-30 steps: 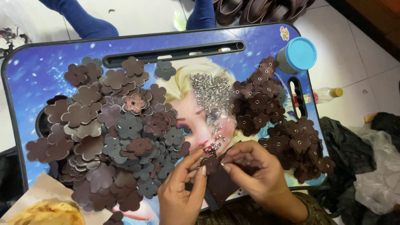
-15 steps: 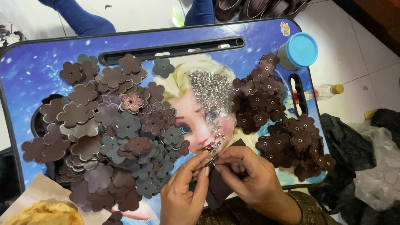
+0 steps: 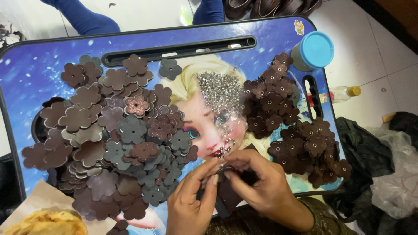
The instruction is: The person sits at a table and repeatedly picks up flower-shaped brown pieces and small metal rings, inserting the rings into the center holes of the pieces. They place the assembled pieces into a growing pile on the right side of the table.
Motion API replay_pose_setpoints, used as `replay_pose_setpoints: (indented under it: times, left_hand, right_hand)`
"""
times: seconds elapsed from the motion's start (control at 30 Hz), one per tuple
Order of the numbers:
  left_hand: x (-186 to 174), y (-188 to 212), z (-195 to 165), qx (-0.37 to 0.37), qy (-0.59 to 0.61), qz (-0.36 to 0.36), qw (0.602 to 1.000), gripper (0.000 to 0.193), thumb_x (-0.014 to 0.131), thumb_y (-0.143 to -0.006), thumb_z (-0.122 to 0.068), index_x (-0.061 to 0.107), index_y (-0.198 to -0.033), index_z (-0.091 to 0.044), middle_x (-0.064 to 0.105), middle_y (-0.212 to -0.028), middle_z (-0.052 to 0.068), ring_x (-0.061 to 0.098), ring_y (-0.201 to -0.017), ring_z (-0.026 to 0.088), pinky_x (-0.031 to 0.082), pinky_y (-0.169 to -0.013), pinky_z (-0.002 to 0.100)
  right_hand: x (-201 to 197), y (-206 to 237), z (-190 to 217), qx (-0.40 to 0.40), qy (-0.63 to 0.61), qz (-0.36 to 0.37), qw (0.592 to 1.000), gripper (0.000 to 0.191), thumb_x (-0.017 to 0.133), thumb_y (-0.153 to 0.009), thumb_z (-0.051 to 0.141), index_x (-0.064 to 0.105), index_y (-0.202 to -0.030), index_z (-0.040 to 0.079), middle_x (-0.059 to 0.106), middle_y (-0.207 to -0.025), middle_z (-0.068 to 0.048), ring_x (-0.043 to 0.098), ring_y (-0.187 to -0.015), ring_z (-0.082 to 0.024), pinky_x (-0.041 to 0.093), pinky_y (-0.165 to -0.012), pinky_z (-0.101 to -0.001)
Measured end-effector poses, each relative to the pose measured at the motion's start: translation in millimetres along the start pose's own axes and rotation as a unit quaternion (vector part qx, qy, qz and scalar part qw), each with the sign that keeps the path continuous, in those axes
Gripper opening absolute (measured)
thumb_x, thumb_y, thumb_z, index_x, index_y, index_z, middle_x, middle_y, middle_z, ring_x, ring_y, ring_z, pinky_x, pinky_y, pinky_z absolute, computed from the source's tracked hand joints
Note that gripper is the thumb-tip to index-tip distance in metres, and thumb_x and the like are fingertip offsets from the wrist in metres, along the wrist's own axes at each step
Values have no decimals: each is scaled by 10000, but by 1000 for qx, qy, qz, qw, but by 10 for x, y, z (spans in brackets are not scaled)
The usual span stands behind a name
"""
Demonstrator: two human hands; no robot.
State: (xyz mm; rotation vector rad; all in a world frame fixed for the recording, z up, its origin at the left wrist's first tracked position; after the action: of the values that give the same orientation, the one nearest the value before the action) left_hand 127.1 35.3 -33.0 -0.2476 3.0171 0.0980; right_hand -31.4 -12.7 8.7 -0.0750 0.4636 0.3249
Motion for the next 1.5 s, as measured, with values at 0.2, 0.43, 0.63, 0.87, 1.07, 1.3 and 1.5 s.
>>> replay_pose_setpoints:
  times: [0.2, 0.43, 0.63, 0.87, 1.07, 1.3, 1.5]
  left_hand:
    - [-39, 18, 82, -112, 64, 6, 992, 474, 600, -937, -29, 620, -1406, -96, 830, -1066, 64, 796, -875, 103, 636, -802, 274]
    - [-11, -19, 43, -88, 50, 2, 995, 577, 718, -850, -26, 595, -1410, -89, 817, -978, 70, 779, -882, 108, 632, -800, 273]
    - [12, -12, 80, -111, 59, -2, 992, 575, 719, -848, -24, 600, -1407, -84, 817, -970, 72, 767, -847, 112, 626, -769, 281]
    - [32, 0, 98, -81, 21, 2, 996, 572, 729, -824, -21, 625, -1381, -101, 829, -971, 56, 789, -848, 106, 635, -777, 279]
    - [116, 76, 130, -8, -14, 0, 1000, 554, 776, -786, -17, 669, -1322, -106, 837, -928, 48, 817, -837, 111, 629, -815, 287]
    - [217, 249, 343, 19, -55, 0, 998, 563, 757, -791, -35, 638, -1339, -74, 835, -971, 56, 813, -853, 113, 626, -818, 291]
    - [257, 239, 660, 6, 86, -11, 996, 550, 683, -895, -4, 520, -1420, 10, 794, -1011, 155, 796, -911, 187, 621, -882, 347]
  right_hand:
    - [92, 33, -334, 167, -203, 25, 965, 330, 725, -867, -47, 621, -1180, -34, 714, -931, -60, 690, -849, -98, 559, -762, -242]
    - [113, 75, -482, 210, -261, 26, 942, 342, 722, -856, -69, 609, -1176, -35, 684, -880, -54, 668, -799, -97, 548, -724, -252]
    - [45, 70, -419, 213, -249, 60, 943, 453, 682, -856, -62, 584, -1294, -7, 726, -1031, -70, 692, -893, -104, 574, -814, -268]
    - [30, 56, -348, 174, -248, 71, 950, 463, 673, -874, -76, 576, -1322, -13, 710, -1132, -84, 672, -1036, -124, 545, -920, -278]
    - [26, 110, -275, 133, -201, 60, 969, 406, 703, -878, -27, 643, -1279, -4, 688, -1018, -48, 659, -937, -111, 550, -824, -256]
    - [-192, 206, -199, 125, -146, 60, 979, 411, 711, -881, 17, 641, -1285, 39, 720, -1022, -41, 691, -922, -101, 576, -800, -251]
    - [-1084, 325, -206, 137, 8, -80, 987, 459, 780, -807, 13, 664, -1249, 55, 788, -986, -69, 763, -880, -133, 635, -748, -274]
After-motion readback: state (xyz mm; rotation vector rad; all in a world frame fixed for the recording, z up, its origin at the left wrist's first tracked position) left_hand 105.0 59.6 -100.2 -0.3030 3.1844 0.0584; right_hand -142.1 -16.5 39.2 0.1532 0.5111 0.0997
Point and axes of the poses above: each hand's wrist, its own y-axis away from the middle knuckle, its own x-axis out of the palm, z = x × y, the point moved 6 cm from there along -y, towards the middle knuckle
